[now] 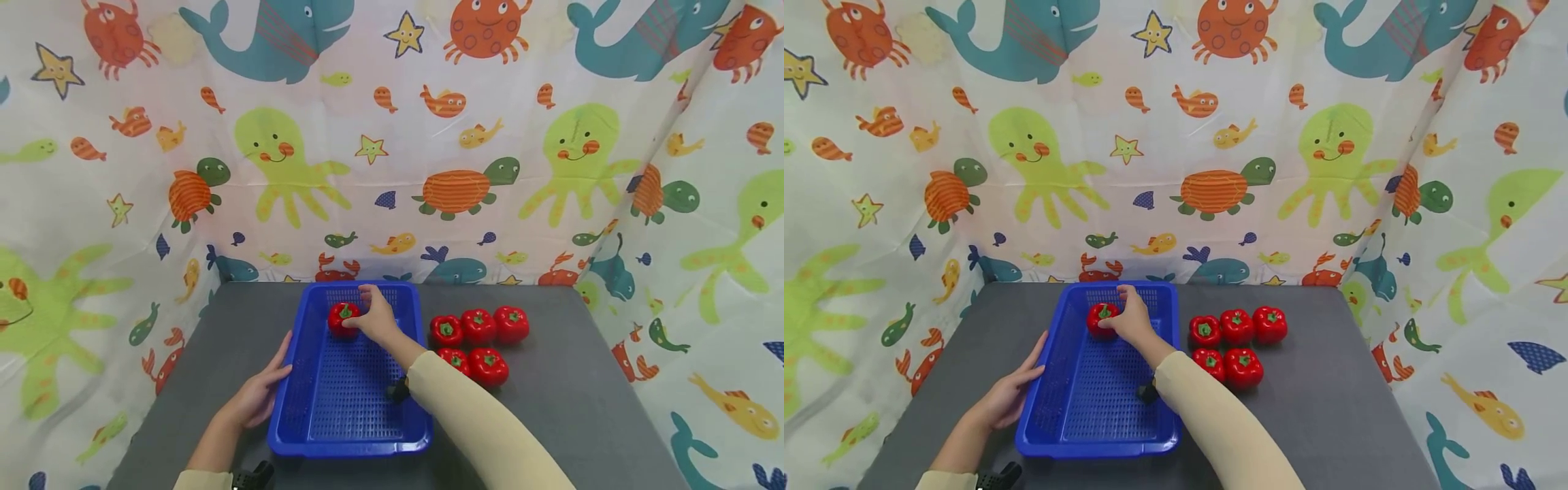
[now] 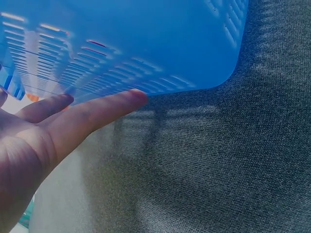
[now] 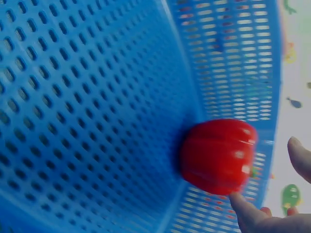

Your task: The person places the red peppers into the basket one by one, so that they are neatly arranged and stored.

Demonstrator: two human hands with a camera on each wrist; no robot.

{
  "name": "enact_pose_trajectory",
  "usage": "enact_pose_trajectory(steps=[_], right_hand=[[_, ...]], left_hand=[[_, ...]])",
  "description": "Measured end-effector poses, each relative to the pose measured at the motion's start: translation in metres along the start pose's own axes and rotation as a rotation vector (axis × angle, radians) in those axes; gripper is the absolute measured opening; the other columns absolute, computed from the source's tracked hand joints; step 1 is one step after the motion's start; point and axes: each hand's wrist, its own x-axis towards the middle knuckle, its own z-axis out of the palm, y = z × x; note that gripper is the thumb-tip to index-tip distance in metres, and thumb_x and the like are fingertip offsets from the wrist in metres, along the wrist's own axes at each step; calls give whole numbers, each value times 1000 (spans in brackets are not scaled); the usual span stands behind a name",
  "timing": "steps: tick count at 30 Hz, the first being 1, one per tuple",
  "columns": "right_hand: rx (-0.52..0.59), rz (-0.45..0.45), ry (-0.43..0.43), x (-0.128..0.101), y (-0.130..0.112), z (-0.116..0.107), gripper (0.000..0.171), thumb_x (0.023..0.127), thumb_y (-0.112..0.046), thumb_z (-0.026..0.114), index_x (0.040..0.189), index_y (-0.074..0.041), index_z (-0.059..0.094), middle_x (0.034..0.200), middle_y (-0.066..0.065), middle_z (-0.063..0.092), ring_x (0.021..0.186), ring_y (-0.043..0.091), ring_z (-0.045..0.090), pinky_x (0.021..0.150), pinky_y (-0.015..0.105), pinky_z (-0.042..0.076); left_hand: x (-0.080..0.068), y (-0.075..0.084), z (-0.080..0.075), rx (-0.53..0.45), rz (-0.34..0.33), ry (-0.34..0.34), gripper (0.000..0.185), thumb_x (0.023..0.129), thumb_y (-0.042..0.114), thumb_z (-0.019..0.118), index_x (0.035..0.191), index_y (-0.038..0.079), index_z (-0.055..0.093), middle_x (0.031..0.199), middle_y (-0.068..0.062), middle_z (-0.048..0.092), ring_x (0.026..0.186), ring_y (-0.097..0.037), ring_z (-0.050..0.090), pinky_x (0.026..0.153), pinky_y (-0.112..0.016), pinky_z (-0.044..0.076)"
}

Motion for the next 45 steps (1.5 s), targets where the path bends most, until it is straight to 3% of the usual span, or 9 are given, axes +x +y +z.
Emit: enact_pose_trajectory(steps=[6, 15, 21, 28, 40, 45], right_hand=[[76, -62, -61, -8, -21, -26, 81, 81, -10, 85, 149, -15, 41, 150, 16, 49, 141, 37, 46, 107, 52, 47], [76, -188, -60, -27, -43, -59, 76, 84, -24, 85, 147, -17, 44, 141, 10, 59, 134, 32, 54, 103, 51, 50], [79, -259, -43, -45, -46, -88, 70, 85, -16, 83, 145, -19, 47, 139, 6, 61, 134, 30, 54, 101, 49, 52], [46, -323, -26, -65, -44, -111, 71, 85, -14, 83, 145, -18, 46, 141, 10, 59, 134, 33, 54, 95, 45, 56], [83, -286, 42, -94, -23, -149, 70, 84, -15, 83, 145, -19, 48, 140, 11, 61, 131, 26, 57, 92, 40, 58], [52, -268, 71, -103, -10, -161, 70, 84, -21, 84, 145, -23, 48, 140, 7, 61, 132, 27, 57, 97, 45, 55]], left_hand=[[1, -1, 0, 0, -9, 16, 63, 113, 24, 24, 155, 56, -10, 169, 2, -17, 154, -45, 2, 116, -57, 33], [0, -3, -3, 7, 8, 7, 63, 113, 23, 22, 155, 55, -12, 169, 1, -19, 153, -46, 0, 116, -59, 32], [3, -3, 0, -4, 4, -8, 63, 113, 23, 24, 155, 56, -11, 169, 1, -17, 153, -46, 1, 116, -58, 32], [0, -3, 1, -10, 7, -12, 64, 113, 22, 22, 154, 57, -12, 169, 0, -18, 153, -45, -1, 117, -59, 30], [0, 1, 5, 22, 6, 13, 65, 113, 22, 25, 156, 54, -12, 169, 1, -17, 153, -46, 0, 116, -59, 32], [-2, 0, 2, 6, 6, -5, 64, 113, 23, 24, 154, 56, -12, 169, 1, -17, 153, -46, -1, 118, -59, 28]])
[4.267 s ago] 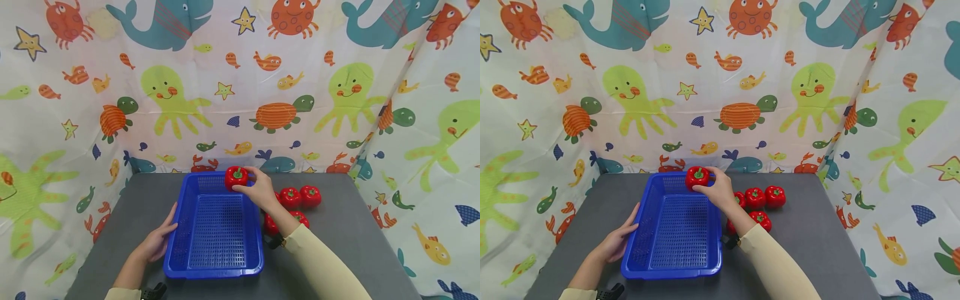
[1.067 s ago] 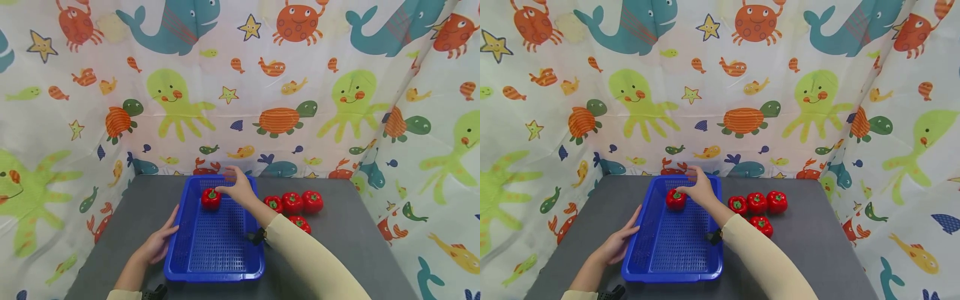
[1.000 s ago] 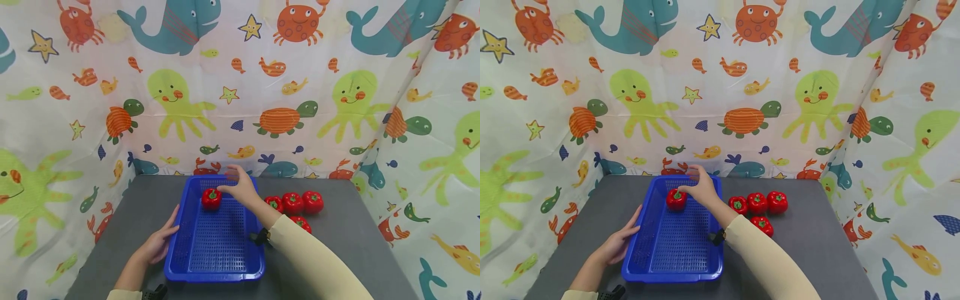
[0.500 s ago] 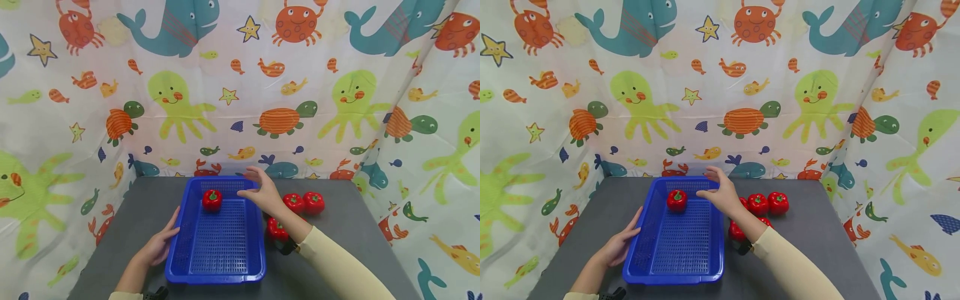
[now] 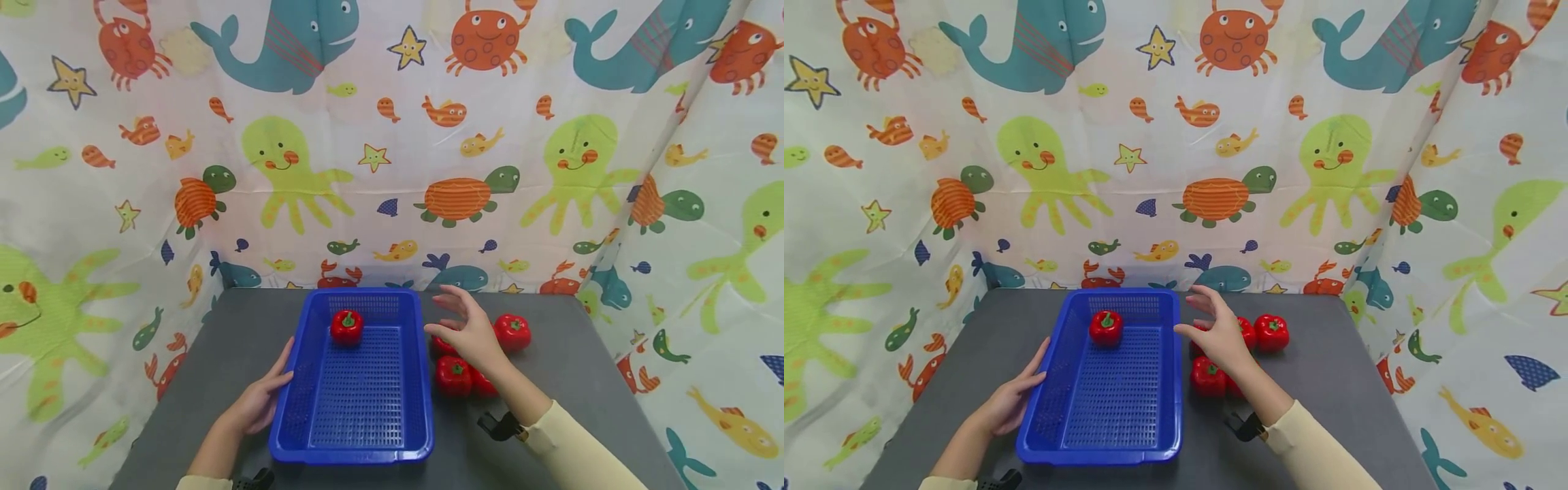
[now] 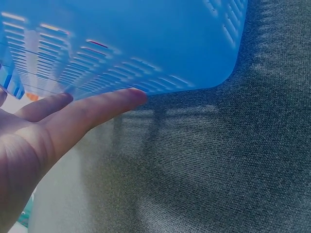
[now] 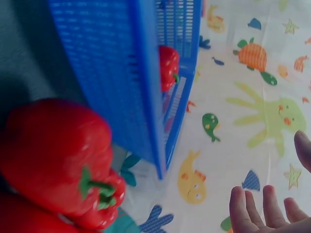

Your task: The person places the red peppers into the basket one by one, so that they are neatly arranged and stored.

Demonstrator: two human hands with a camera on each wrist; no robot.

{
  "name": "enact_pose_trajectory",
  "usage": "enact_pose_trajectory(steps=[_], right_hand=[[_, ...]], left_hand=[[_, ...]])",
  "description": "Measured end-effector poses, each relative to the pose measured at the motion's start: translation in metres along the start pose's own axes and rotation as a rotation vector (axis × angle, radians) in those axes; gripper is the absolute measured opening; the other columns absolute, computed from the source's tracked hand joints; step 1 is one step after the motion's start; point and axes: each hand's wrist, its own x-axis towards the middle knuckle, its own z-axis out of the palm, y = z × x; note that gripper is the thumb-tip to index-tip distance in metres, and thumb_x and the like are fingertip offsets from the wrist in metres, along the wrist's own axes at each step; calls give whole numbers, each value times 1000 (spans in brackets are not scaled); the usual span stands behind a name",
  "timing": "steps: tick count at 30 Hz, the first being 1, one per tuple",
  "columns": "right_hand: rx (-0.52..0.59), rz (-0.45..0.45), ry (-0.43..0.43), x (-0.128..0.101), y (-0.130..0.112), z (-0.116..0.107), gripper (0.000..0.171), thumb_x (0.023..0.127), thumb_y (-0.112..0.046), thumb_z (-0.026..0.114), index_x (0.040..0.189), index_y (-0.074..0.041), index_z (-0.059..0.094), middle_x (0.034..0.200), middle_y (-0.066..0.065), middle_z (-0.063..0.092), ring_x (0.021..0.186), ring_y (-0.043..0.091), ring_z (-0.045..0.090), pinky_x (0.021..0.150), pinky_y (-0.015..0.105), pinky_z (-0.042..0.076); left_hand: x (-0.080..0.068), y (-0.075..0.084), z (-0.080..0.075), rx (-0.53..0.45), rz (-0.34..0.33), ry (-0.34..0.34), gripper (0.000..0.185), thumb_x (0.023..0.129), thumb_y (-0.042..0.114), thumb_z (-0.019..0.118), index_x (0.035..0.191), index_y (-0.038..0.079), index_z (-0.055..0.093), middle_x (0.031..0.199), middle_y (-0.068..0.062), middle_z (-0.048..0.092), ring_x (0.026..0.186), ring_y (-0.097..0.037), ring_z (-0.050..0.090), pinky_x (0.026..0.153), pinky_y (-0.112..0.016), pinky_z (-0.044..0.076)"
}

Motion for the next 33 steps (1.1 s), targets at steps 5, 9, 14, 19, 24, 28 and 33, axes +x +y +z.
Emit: enact_pose_trajectory(steps=[5, 9, 14, 19, 24, 28, 33], right_hand=[[-5, 6, 26, -11, 11, -14, 71, 85, -21, 83, 146, -21, 46, 144, 7, 57, 136, 30, 53, 99, 48, 53], [-61, 32, 39, -22, 19, -23, 73, 84, -27, 84, 147, -24, 45, 144, 6, 57, 135, 28, 54, 99, 47, 53], [-141, 44, 25, -38, 32, -37, 76, 84, -25, 84, 148, -26, 44, 146, 8, 55, 134, 30, 53, 100, 52, 52], [-137, 35, 40, -49, 49, -49, 78, 84, -22, 84, 150, -24, 43, 146, 11, 54, 132, 35, 53, 102, 54, 50], [-169, 28, 60, -58, 53, -59, 79, 84, -16, 83, 151, -16, 41, 145, 16, 53, 132, 37, 51, 104, 50, 49], [-251, 12, 63, -63, 70, -65, 80, 83, -22, 85, 150, -16, 43, 145, 13, 55, 130, 35, 52, 103, 50, 50], [-312, 32, 52, -71, 85, -71, 79, 81, -18, 86, 149, -15, 45, 147, 14, 53, 132, 33, 51, 102, 57, 48]], left_hand=[[1, -4, -3, 0, 7, -17, 63, 113, 23, 22, 154, 57, -12, 169, 0, -18, 153, -46, 0, 117, -59, 30], [1, -4, -3, 0, 6, -25, 64, 113, 22, 22, 154, 57, -13, 169, 0, -20, 153, -47, 0, 116, -60, 30], [2, -2, -1, -2, 9, -22, 64, 113, 22, 21, 154, 55, -14, 169, -2, -18, 152, -49, 2, 116, -62, 29], [2, -3, -2, -7, 11, -18, 63, 113, 22, 21, 154, 56, -13, 169, -2, -18, 152, -49, 1, 116, -62, 28], [4, -6, -5, -15, 12, -9, 63, 113, 22, 22, 154, 58, -11, 169, 1, -17, 153, -47, -1, 117, -61, 29], [4, -7, -7, -8, 7, 9, 63, 113, 23, 22, 154, 58, -10, 169, 1, -17, 153, -48, 1, 116, -61, 30], [4, -7, -7, -5, 7, 25, 64, 113, 24, 25, 154, 58, -10, 170, 0, -15, 153, -48, 3, 115, -62, 30]])
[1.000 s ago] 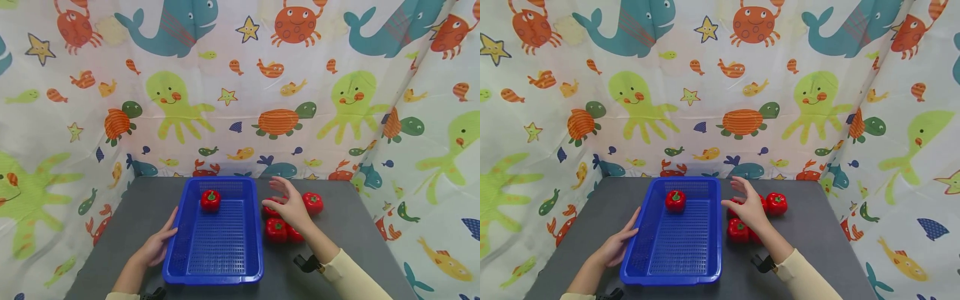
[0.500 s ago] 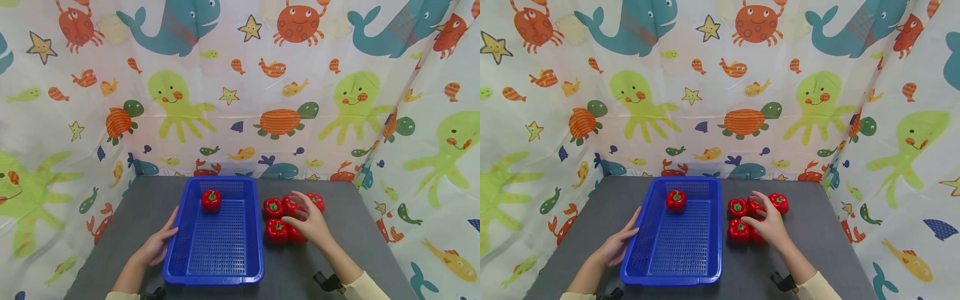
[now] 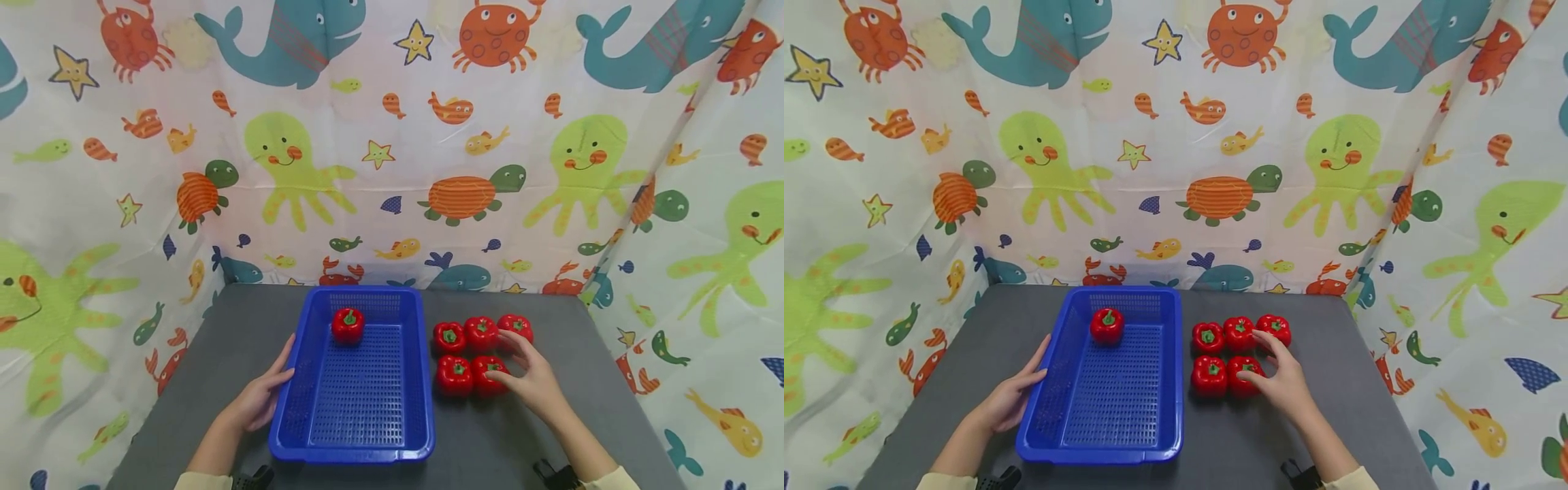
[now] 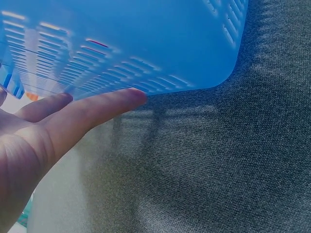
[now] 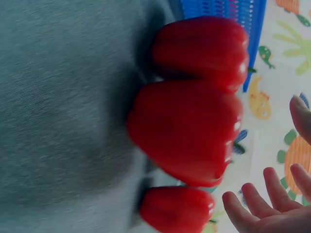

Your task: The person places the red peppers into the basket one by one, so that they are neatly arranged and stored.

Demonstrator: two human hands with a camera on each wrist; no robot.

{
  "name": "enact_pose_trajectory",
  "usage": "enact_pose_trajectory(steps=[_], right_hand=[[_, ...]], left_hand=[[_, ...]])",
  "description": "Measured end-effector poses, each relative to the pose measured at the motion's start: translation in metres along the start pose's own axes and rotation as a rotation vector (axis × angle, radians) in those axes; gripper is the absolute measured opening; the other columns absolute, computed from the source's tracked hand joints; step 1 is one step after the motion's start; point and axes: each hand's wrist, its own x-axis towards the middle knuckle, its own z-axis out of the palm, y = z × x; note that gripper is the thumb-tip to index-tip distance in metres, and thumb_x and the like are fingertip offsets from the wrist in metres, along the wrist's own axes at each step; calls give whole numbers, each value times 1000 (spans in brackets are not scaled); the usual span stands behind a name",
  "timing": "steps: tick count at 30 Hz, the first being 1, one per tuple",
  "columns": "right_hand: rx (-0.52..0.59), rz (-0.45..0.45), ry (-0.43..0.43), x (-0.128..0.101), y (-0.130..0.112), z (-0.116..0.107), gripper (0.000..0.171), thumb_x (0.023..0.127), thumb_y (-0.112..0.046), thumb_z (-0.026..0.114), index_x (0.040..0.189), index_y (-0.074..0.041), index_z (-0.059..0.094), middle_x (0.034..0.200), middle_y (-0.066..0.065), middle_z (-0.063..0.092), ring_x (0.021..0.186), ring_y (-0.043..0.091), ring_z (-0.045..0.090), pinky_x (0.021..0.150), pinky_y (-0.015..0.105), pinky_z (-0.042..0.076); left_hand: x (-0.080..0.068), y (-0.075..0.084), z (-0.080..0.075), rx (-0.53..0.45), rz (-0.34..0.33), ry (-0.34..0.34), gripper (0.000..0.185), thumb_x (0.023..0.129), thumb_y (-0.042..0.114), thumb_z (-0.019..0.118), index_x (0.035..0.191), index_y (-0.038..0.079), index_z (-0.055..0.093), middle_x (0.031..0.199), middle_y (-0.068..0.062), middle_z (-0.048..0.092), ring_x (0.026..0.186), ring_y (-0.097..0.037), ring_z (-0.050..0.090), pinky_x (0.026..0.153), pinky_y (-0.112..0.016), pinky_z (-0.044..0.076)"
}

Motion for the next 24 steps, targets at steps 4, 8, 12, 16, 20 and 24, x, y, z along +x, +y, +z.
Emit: enact_pose_trajectory(steps=[4, 8, 12, 16, 20, 24], right_hand=[[42, 60, -41, -5, 15, -1, 80, 81, -18, 86, 149, -9, 44, 149, 18, 49, 134, 38, 47, 102, 60, 47], [151, 140, -118, -7, 30, 0, 81, 82, -17, 85, 150, -6, 42, 151, 23, 46, 139, 44, 43, 102, 58, 48], [206, 200, -188, -7, 42, 1, 82, 83, -19, 83, 152, -8, 40, 153, 22, 44, 142, 46, 41, 101, 53, 51], [242, 225, -224, -8, 50, 2, 81, 84, -19, 83, 153, -10, 40, 154, 21, 44, 143, 46, 39, 103, 56, 49], [268, 226, -256, -8, 59, 4, 81, 85, -19, 81, 154, -10, 39, 156, 19, 43, 145, 44, 37, 106, 53, 47], [290, 245, -268, -7, 64, 7, 82, 84, -19, 82, 154, -12, 40, 157, 16, 42, 145, 38, 38, 103, 31, 51]], left_hand=[[0, 1, 0, -5, -3, 9, 65, 112, 23, 26, 155, 57, -9, 170, 1, -15, 153, -47, 4, 115, -61, 31], [0, 2, 1, -2, -5, 14, 65, 112, 22, 26, 155, 56, -9, 170, 2, -15, 154, -46, 2, 116, -59, 32], [1, 4, 3, -7, -3, 11, 64, 113, 22, 25, 155, 55, -9, 170, 1, -14, 154, -45, 2, 117, -60, 30], [2, 5, 4, -9, -9, 15, 64, 113, 22, 25, 155, 56, -8, 170, 2, -13, 154, -44, 2, 117, -59, 29], [0, 6, 4, -11, -15, 7, 64, 113, 23, 25, 155, 56, -9, 170, 1, -14, 154, -45, 1, 117, -58, 30], [-3, 7, 5, -6, -17, -1, 64, 113, 23, 25, 155, 56, -10, 170, 1, -15, 154, -46, 1, 116, -58, 31]])
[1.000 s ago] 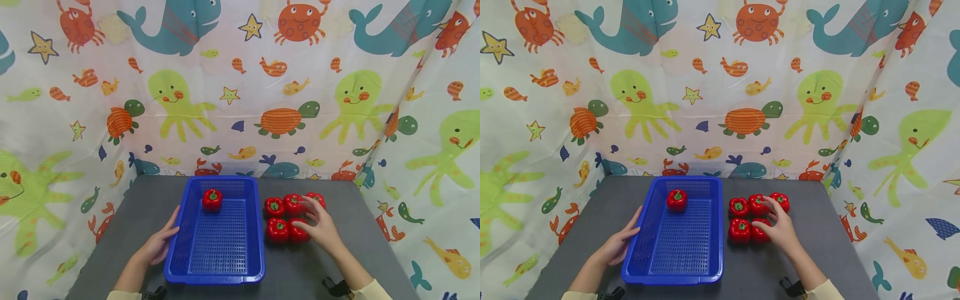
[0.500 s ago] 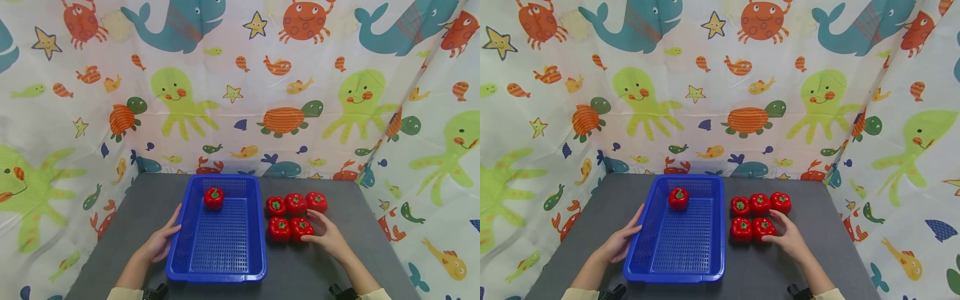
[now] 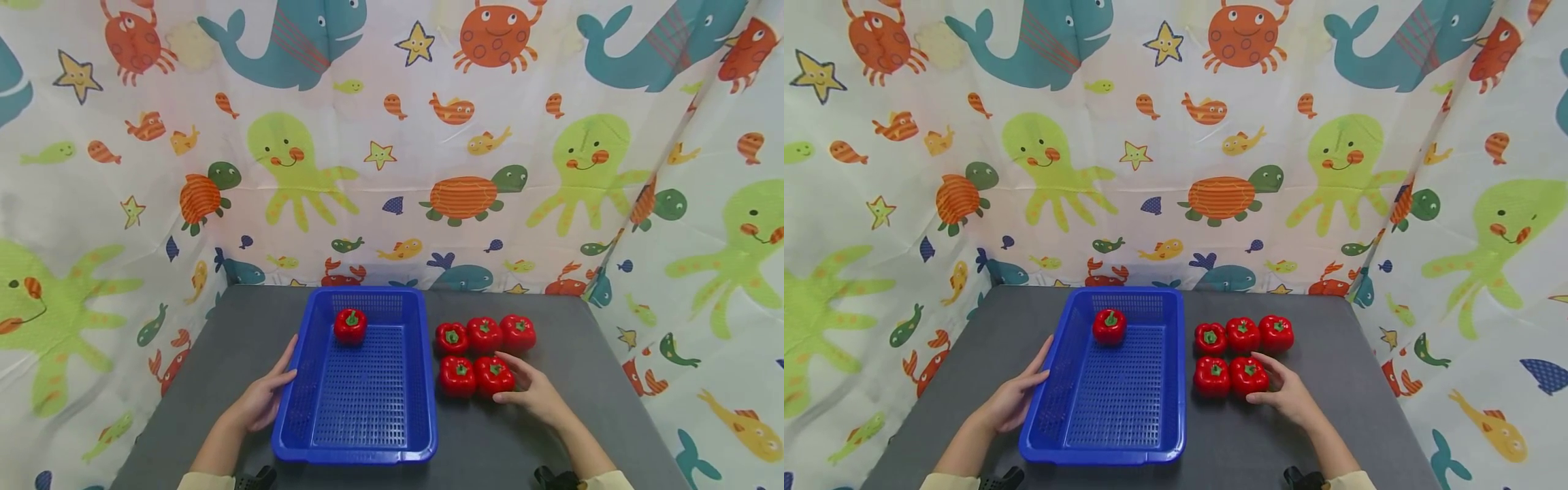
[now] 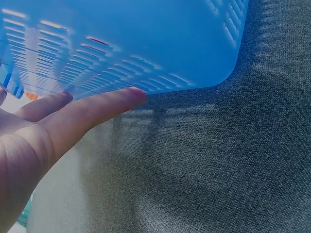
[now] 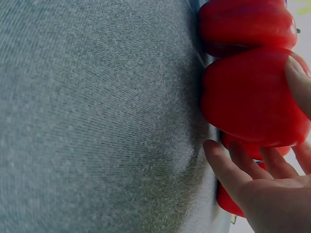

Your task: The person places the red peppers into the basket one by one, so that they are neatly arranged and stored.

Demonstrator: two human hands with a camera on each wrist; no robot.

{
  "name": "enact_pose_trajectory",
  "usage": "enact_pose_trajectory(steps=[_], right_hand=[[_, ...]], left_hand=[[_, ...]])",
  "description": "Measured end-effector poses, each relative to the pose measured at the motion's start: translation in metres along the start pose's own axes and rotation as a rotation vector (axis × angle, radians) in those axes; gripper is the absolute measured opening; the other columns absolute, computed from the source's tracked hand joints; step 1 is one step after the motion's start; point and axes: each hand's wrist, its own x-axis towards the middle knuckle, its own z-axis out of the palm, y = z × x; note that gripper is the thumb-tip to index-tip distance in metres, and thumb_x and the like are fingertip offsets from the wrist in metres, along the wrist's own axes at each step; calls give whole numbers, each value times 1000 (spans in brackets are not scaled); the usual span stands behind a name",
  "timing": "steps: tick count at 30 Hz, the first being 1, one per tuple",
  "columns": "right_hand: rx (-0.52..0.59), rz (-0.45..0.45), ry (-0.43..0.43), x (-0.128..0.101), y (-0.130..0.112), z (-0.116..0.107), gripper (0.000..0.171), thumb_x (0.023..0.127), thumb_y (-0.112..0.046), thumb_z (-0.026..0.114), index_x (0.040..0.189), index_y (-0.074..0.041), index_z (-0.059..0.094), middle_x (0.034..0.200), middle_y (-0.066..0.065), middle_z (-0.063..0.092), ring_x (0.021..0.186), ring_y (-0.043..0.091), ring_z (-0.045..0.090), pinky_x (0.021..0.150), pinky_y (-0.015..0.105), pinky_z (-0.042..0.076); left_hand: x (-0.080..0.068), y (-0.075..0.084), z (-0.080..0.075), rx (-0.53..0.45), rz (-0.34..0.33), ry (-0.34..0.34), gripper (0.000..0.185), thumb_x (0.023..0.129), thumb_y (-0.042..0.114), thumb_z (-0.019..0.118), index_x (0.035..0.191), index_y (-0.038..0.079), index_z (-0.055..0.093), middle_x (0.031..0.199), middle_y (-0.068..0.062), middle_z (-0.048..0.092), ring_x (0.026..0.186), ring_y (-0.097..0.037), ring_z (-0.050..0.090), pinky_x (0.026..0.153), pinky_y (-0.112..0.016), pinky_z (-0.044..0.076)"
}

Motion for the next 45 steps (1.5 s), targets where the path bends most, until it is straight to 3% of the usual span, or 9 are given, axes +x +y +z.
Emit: enact_pose_trajectory(steps=[4, 14, 24, 32, 40, 45], right_hand=[[36, 11, 11, 0, 2, 1, 82, 83, -18, 83, 153, -14, 42, 156, 15, 42, 143, 37, 42, 95, 17, 50], [59, 40, 89, -8, -2, 0, 79, 85, -18, 82, 153, -12, 42, 155, 19, 43, 137, 45, 48, 90, 29, 58], [66, 38, 186, -14, -26, -3, 81, 85, -25, 83, 154, -19, 41, 156, 15, 41, 139, 42, 44, 89, 34, 59], [50, -14, 206, -12, -47, -1, 82, 85, -26, 83, 154, -18, 39, 158, 15, 37, 140, 43, 40, 87, 36, 60], [26, -89, 179, -1, -68, 6, 78, 83, -25, 84, 150, -17, 44, 152, 15, 44, 134, 43, 49, 86, 37, 60], [57, -108, 187, 6, -81, 13, 79, 82, -26, 85, 149, -18, 45, 150, 13, 46, 133, 41, 51, 89, 39, 59]], left_hand=[[-1, 0, 1, 5, 5, -5, 64, 113, 23, 25, 155, 56, -10, 170, 0, -15, 153, -47, 1, 116, -59, 31], [1, -3, -4, 13, 17, -14, 64, 113, 22, 23, 155, 55, -12, 169, -2, -19, 153, -49, 1, 115, -61, 30], [0, -5, -3, 26, 23, 5, 65, 113, 22, 25, 155, 55, -11, 169, -1, -18, 153, -48, 2, 114, -59, 34], [1, -3, -1, 28, 11, 31, 65, 112, 22, 27, 156, 54, -11, 170, 0, -16, 153, -48, 6, 113, -59, 36], [2, -10, -1, -14, 3, -42, 65, 113, 22, 23, 153, 57, -13, 168, 1, -24, 153, -46, -4, 118, -59, 30], [4, -8, -1, 4, 13, -48, 65, 113, 21, 22, 154, 56, -14, 168, -2, -22, 154, -44, 2, 119, -60, 27]])
